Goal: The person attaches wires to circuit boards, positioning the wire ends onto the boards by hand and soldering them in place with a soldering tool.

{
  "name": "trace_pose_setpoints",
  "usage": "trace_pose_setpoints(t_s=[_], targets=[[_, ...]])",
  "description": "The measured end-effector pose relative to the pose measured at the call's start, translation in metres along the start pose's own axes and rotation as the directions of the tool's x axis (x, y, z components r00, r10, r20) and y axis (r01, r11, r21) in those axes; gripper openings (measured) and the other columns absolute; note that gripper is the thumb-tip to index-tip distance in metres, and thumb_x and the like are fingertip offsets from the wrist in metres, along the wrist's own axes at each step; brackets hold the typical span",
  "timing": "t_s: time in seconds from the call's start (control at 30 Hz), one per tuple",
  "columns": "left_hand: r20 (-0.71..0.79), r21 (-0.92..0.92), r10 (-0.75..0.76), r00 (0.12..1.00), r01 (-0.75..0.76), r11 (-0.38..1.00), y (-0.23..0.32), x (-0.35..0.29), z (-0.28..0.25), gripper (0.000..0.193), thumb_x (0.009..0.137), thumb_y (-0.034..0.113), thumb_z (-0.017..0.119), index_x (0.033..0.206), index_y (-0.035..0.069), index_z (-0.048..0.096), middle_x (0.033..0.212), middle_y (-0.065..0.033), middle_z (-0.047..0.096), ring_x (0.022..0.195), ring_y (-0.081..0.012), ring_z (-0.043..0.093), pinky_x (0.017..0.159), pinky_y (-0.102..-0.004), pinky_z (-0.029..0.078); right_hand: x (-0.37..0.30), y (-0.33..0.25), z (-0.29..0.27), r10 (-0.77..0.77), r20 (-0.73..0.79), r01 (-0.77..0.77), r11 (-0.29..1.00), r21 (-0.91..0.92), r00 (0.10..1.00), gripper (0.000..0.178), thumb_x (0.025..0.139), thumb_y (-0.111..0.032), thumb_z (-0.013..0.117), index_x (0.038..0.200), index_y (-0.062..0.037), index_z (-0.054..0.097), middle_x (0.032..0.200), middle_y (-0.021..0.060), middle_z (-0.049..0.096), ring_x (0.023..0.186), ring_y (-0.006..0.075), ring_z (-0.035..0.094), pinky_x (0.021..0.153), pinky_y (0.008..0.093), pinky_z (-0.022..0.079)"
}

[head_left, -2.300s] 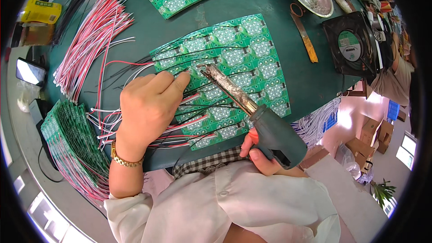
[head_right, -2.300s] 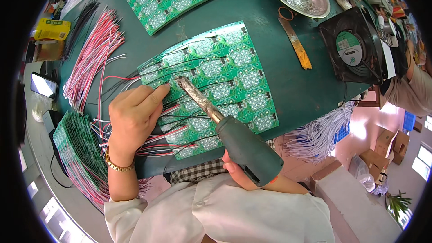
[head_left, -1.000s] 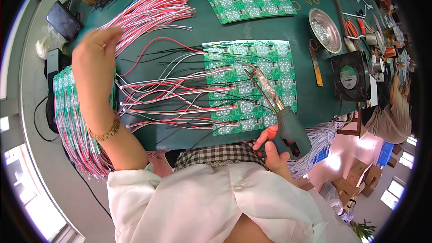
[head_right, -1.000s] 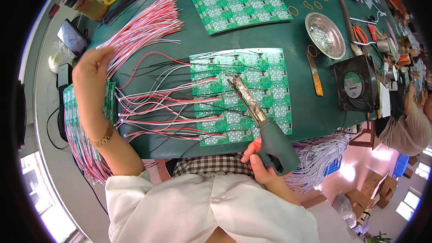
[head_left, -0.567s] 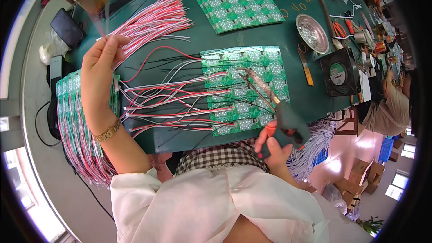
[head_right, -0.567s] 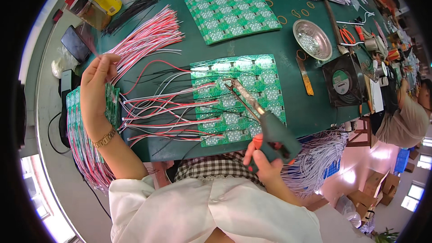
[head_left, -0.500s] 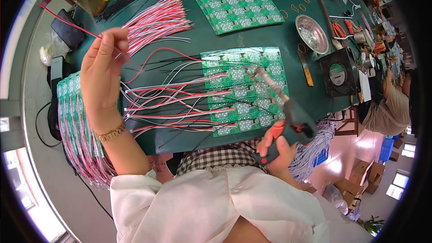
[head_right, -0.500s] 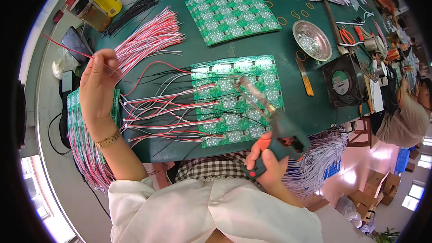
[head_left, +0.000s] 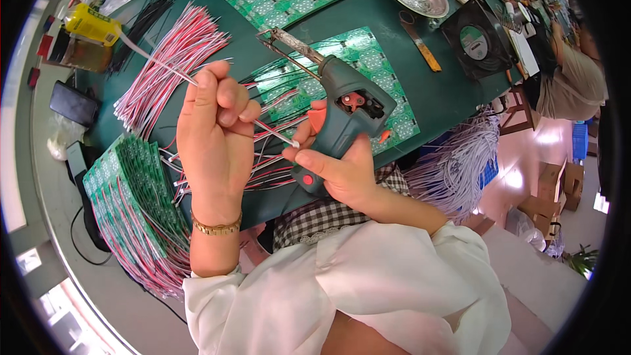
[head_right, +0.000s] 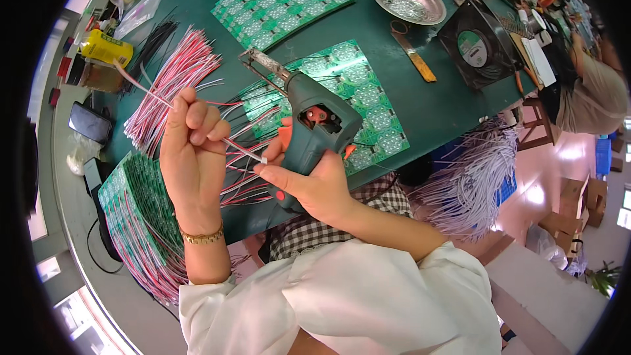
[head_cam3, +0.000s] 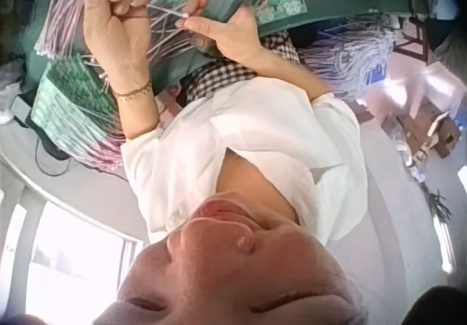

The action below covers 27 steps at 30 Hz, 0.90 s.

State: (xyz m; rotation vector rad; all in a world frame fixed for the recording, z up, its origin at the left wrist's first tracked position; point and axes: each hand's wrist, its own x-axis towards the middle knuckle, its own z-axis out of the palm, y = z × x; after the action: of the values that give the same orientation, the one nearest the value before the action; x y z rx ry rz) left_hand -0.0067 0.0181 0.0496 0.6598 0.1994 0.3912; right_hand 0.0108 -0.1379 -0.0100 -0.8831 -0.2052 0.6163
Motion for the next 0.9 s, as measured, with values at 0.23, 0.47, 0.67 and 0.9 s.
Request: trace_pose_setpoints(t_s=[0.23, 0.47, 0.67, 0.9], targets=[[0.048, 0.101, -0.022, 0.999, 0.017, 0.995, -0.004, -0.01, 0.004, 0.024, 0.091, 0.015, 0.048, 0.11, 0.0, 0.05, 0.077, 0.0004, 0.046, 0.067, -0.007, 0.04, 0.063, -0.0222, 0.037, 0.001, 0.002, -0.003, -0.074, -0.024, 0.076, 0.996, 0.054, 0.997, 0.052, 0.079, 0.004, 0.06, 0.122, -0.002, 0.033, 0.09, 0.0079, 0.053, 0.081, 0.0173, 0.06, 0.071, 0.032, 0.052], [0.123, 0.842, -0.089, 0.988, -0.057, 0.536, -0.028, -0.019, 0.001, 0.023, 0.081, 0.008, 0.065, 0.103, 0.001, 0.061, 0.09, -0.0038, 0.058, 0.079, -0.0106, 0.052, 0.071, -0.0242, 0.044, 0.003, -0.007, -0.004, -0.211, -0.14, 0.203, 0.976, -0.073, 0.967, 0.054, 0.077, 0.008, 0.061, 0.122, -0.0017, 0.034, 0.091, 0.0061, 0.052, 0.082, 0.0136, 0.058, 0.071, 0.0271, 0.051], [0.215, 0.899, -0.052, 0.975, -0.177, 0.401, -0.036, -0.017, 0.001, 0.01, 0.077, 0.009, 0.068, 0.08, -0.001, 0.066, 0.077, -0.0051, 0.062, 0.067, -0.0139, 0.054, 0.061, -0.0253, 0.043, 0.005, -0.008, -0.01, -0.363, -0.159, 0.327, 0.921, -0.211, 0.918, 0.058, 0.075, 0.009, 0.065, 0.122, -0.0027, 0.033, 0.093, 0.007, 0.053, 0.083, 0.0126, 0.057, 0.065, 0.0247, 0.049], [0.222, 0.917, -0.018, 0.975, -0.202, 0.343, -0.042, -0.018, 0.003, 0.013, 0.079, 0.009, 0.067, 0.08, -0.003, 0.065, 0.082, -0.0077, 0.063, 0.075, -0.0131, 0.056, 0.068, -0.026, 0.044, 0.003, -0.011, -0.013, -0.344, -0.165, 0.297, 0.92, -0.257, 0.924, 0.061, 0.074, 0.01, 0.063, 0.125, -0.0017, 0.031, 0.095, 0.0097, 0.055, 0.081, 0.0142, 0.059, 0.066, 0.0252, 0.05]])
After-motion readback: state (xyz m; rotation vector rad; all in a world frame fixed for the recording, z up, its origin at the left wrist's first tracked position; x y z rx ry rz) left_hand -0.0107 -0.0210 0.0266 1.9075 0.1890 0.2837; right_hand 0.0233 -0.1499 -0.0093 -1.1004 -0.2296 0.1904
